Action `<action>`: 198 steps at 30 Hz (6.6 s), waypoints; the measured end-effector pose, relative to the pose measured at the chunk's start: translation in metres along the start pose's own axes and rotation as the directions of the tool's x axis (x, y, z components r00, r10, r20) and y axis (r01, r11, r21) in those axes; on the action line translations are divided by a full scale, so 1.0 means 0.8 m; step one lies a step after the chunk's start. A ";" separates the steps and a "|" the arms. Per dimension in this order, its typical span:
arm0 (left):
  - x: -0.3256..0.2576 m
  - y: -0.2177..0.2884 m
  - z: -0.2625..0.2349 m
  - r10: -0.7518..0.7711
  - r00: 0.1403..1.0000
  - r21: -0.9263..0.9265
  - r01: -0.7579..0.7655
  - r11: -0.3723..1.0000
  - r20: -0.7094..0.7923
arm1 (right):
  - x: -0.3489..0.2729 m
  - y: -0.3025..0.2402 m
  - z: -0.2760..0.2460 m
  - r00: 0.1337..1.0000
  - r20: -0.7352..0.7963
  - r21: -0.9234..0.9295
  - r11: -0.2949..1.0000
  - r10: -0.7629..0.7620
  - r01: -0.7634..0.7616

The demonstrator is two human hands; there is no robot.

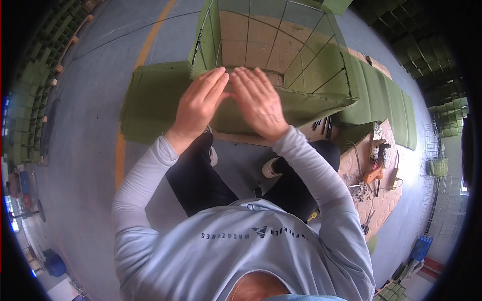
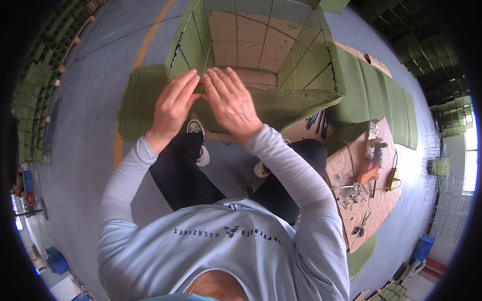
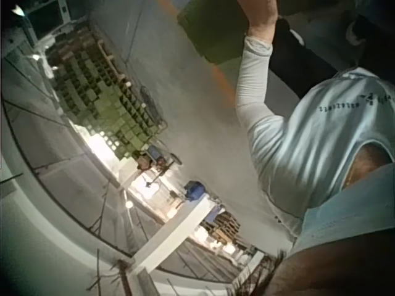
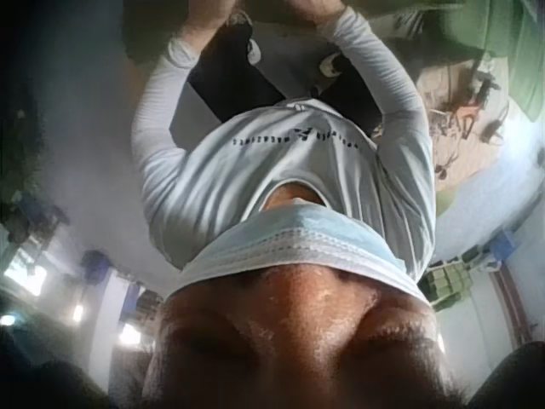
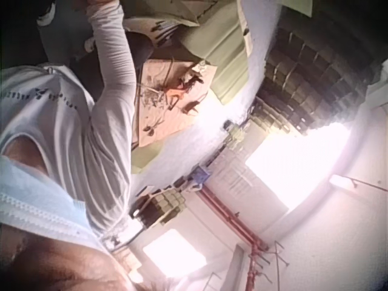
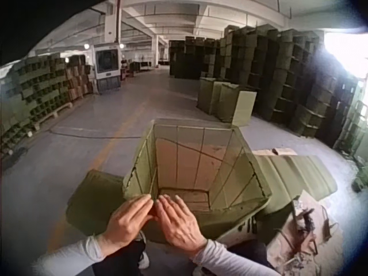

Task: Gluing green fabric covers onto wire frames using a hot glue gun to assemble products.

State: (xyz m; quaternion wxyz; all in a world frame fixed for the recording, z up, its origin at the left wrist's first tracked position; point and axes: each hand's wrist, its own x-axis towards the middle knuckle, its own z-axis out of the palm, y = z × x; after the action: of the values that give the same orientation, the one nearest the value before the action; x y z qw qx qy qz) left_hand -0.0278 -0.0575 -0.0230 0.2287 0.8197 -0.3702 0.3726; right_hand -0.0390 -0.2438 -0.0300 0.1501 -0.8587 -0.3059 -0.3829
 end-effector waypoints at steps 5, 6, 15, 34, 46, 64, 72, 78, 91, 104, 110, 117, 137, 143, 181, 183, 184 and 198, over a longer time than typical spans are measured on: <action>-0.016 -0.015 0.009 0.006 0.988 0.052 -0.014 0.999 0.157 | 0.018 -0.003 0.009 0.904 0.387 0.008 0.979 0.184 -0.203; -0.006 -0.015 0.005 -0.030 0.963 0.034 0.022 0.999 0.268 | 0.023 0.003 0.007 0.868 0.460 0.037 0.972 0.189 -0.232; 0.062 -0.057 -0.006 0.016 0.662 -0.266 0.278 0.923 0.749 | 0.038 0.065 0.012 0.593 0.806 0.354 0.800 0.002 -0.485; 0.043 -0.003 0.024 -0.039 0.972 -0.367 0.123 0.922 0.230 | 0.011 0.073 -0.068 0.884 0.428 0.267 0.908 0.188 -0.322; 0.044 -0.011 0.044 0.064 0.897 -0.378 0.119 0.918 0.437 | -0.054 0.131 -0.132 0.767 0.595 0.106 0.923 0.240 -0.371; -0.049 -0.077 -0.050 0.077 0.987 -0.015 -0.080 0.997 -0.143 | -0.024 0.048 -0.037 0.973 0.209 0.056 0.992 0.095 -0.109; -0.038 -0.097 -0.026 0.097 0.994 -0.127 -0.102 0.987 -0.050 | -0.023 0.054 -0.032 0.975 0.200 0.090 0.989 0.100 -0.120; 0.006 -0.098 -0.048 0.120 0.972 -0.280 -0.060 0.958 0.204 | -0.004 0.063 -0.049 0.860 0.485 0.048 0.977 0.159 -0.208; 0.025 -0.082 -0.065 0.158 0.837 -0.115 -0.114 0.987 0.523 | 0.119 0.070 -0.046 0.892 0.445 0.297 0.953 -0.079 -0.064; 0.017 -0.083 -0.059 0.166 0.903 -0.100 -0.137 0.986 0.396 | 0.196 0.063 -0.010 0.990 0.082 0.250 0.964 -0.114 0.090; 0.040 -0.061 -0.036 0.196 0.891 -0.080 -0.179 0.981 0.410 | -0.048 0.101 -0.057 0.971 0.187 -0.049 0.989 0.148 -0.141; 0.025 0.036 0.011 0.193 0.913 -0.135 -0.154 0.979 0.360 | -0.055 0.180 -0.101 0.868 0.431 -0.006 0.962 0.248 -0.273; 0.049 -0.066 0.030 0.543 0.827 -0.438 -0.437 0.785 0.147 | -0.008 -0.033 -0.044 0.905 0.342 -0.038 0.966 0.254 -0.257; 0.152 -0.073 0.074 0.798 0.291 -0.829 -0.026 0.559 0.529 | 0.022 -0.001 -0.073 0.716 0.680 0.123 0.938 0.158 -0.324; 0.085 -0.141 0.028 0.354 0.933 -0.405 -0.347 0.846 -0.061 | -0.003 -0.017 -0.021 0.911 0.348 -0.080 0.975 0.220 -0.205; 0.061 -0.119 0.029 0.508 0.861 -0.373 -0.482 0.793 -0.031 | -0.010 -0.011 -0.035 0.858 0.409 -0.062 0.947 0.313 -0.316; 0.052 -0.113 0.036 0.483 0.876 -0.400 -0.441 0.803 0.005 | -0.013 -0.014 -0.037 0.859 0.406 -0.061 0.947 0.313 -0.316; 0.081 -0.101 0.071 0.572 0.801 -0.663 -0.332 0.670 0.176 | 0.026 -0.018 -0.051 0.752 0.502 -0.093 0.891 0.427 -0.444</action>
State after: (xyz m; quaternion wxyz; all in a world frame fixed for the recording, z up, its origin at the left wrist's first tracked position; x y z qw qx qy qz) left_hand 0.0889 -0.0727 -0.0150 0.3009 0.6370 -0.6997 0.1189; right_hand -0.0606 -0.2439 0.0126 0.1623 -0.9736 -0.1322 -0.0915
